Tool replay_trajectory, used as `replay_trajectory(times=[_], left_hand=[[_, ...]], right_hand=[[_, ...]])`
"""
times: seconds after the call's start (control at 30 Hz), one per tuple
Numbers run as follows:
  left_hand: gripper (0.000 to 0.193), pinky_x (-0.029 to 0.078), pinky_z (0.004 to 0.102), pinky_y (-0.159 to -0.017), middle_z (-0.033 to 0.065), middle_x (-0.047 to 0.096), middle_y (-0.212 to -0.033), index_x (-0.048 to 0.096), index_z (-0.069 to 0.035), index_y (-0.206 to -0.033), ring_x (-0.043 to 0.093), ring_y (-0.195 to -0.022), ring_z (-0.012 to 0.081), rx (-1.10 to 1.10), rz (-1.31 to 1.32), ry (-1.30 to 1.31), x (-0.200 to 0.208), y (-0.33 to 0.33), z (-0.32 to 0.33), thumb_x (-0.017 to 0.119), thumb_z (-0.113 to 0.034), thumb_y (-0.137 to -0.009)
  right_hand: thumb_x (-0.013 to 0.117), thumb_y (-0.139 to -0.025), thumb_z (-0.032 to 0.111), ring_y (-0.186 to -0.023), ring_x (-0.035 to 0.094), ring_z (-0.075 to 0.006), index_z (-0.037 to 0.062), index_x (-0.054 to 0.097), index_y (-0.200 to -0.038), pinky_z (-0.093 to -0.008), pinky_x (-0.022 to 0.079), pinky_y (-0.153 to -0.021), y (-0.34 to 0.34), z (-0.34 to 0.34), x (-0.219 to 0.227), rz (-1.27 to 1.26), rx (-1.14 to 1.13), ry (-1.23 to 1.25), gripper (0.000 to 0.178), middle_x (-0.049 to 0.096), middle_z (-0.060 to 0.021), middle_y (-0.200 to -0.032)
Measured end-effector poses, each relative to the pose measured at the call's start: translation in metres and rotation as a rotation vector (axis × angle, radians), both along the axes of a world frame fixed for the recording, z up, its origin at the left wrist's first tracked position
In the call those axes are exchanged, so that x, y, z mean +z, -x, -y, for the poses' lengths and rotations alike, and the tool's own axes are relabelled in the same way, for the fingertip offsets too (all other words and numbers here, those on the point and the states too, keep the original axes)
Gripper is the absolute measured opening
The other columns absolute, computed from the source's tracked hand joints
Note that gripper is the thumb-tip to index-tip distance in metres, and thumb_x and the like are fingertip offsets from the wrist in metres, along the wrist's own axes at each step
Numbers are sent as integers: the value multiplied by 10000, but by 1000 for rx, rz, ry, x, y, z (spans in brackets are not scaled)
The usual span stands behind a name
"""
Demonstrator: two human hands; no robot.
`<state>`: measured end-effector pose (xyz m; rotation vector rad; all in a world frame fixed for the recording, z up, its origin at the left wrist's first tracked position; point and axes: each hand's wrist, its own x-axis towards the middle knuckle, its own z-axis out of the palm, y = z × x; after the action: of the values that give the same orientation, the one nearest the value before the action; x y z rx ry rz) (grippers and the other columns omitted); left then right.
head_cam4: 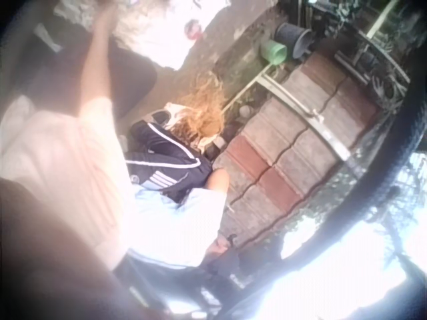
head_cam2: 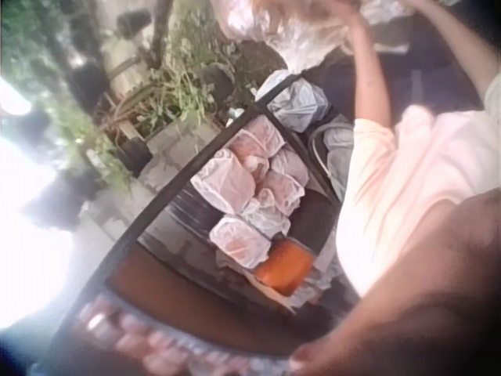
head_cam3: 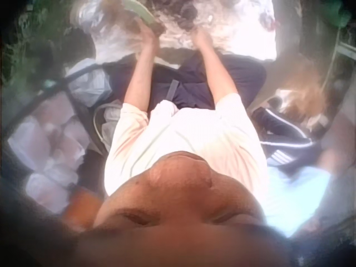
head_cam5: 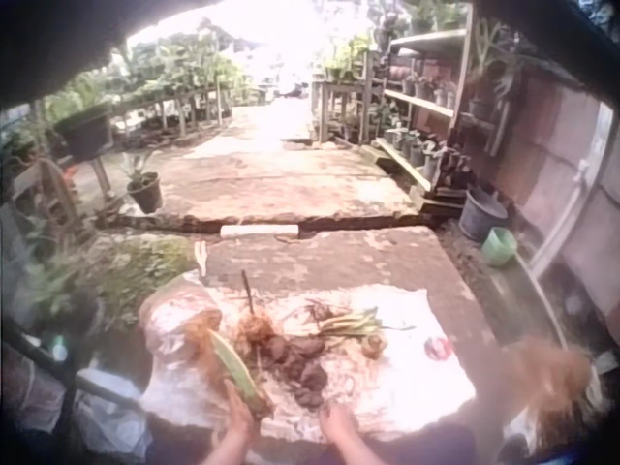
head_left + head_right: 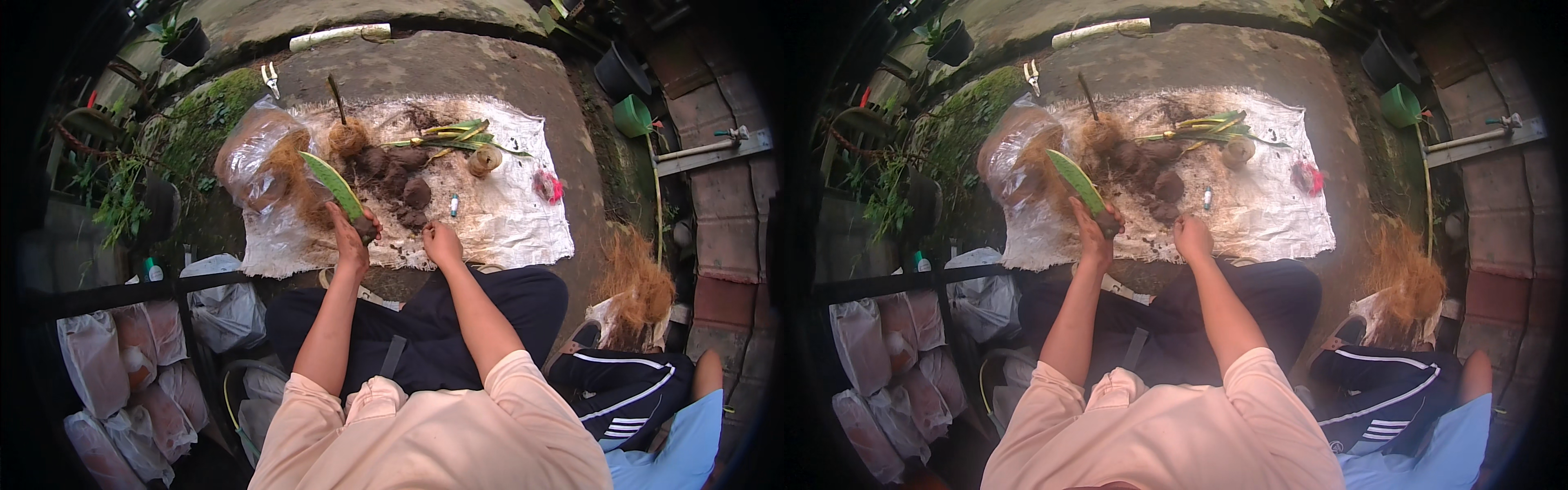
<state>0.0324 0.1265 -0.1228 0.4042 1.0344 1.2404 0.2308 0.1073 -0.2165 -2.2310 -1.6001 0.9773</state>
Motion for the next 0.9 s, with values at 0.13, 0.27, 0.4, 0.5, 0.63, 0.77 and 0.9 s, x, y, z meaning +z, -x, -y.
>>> replay_trajectory(times=[0.13, 0.27, 0.4, 0.5, 0.63, 0.77, 0.9], left_hand=[[728, 413, 333, -580, 49, 500, -692, 485, -95, -817, 527, -642, 208, 25, 44, 15, 3, 0, 0, 241, -771, -936], [729, 414, 326, -582, 45, 500, -693, 489, -100, -819, 529, -648, 203, 31, 23, 28, 1, 1, 1, 244, -777, -931], [729, 415, 319, -581, 42, 504, -695, 495, -103, -820, 535, -651, 197, 19, 1, 42, 1, -1, 0, 250, -781, -928], [720, 420, 315, -573, 39, 509, -688, 501, -105, -814, 540, -644, 192, 15, -4, 58, -1, -1, 1, 255, -770, -935], [729, 442, 303, -518, 44, 547, -652, 522, -101, -770, 565, -591, 174, -27, -71, 83, -8, -2, -2, 269, -764, -936], [703, 445, 296, -507, 37, 554, -647, 533, -103, -773, 570, -580, 164, -63, -72, 106, -14, -5, 0, 282, -734, -955], [691, 449, 295, -519, 34, 551, -653, 533, -105, -783, 572, -592, 162, -92, -76, 94, -13, -6, 1, 291, -728, -958]], right_hand=[[571, -919, 228, -895, 665, -337, 66, 671, -1039, -446, 520, -787, -5, -4, -10, -25, -45, -95, 225, 689, -142, -917], [594, -921, 205, -790, 675, -284, 61, 678, -1014, -400, 523, -727, -3, -5, -16, -103, -135, -193, 191, 684, -99, -806], [637, -877, 164, -750, 659, -297, 78, 646, -1048, -403, 500, -714, -8, -17, -24, -353, -349, -312, 191, 677, -112, -796], [656, -906, 202, -731, 634, -189, 77, 585, -1136, -339, 492, -707, -10, -23, -28, -385, -283, -216, 271, 650, -54, -763], [653, -883, 208, -781, 672, -307, 114, 579, -1118, -426, 501, -738, -3, -19, -30, -335, -180, -124, 263, 680, -101, -797], [654, -919, 238, -742, 643, -250, 93, 550, -1150, -395, 498, -729, 1, -24, -17, -266, -141, -20, 292, 629, -70, -755], [689, -901, 299, -1022, 586, -302, 103, 561, -1224, -440, 453, -902, 1, -22, -7, -25, -81, -62, 399, 614, -117, -1049]])
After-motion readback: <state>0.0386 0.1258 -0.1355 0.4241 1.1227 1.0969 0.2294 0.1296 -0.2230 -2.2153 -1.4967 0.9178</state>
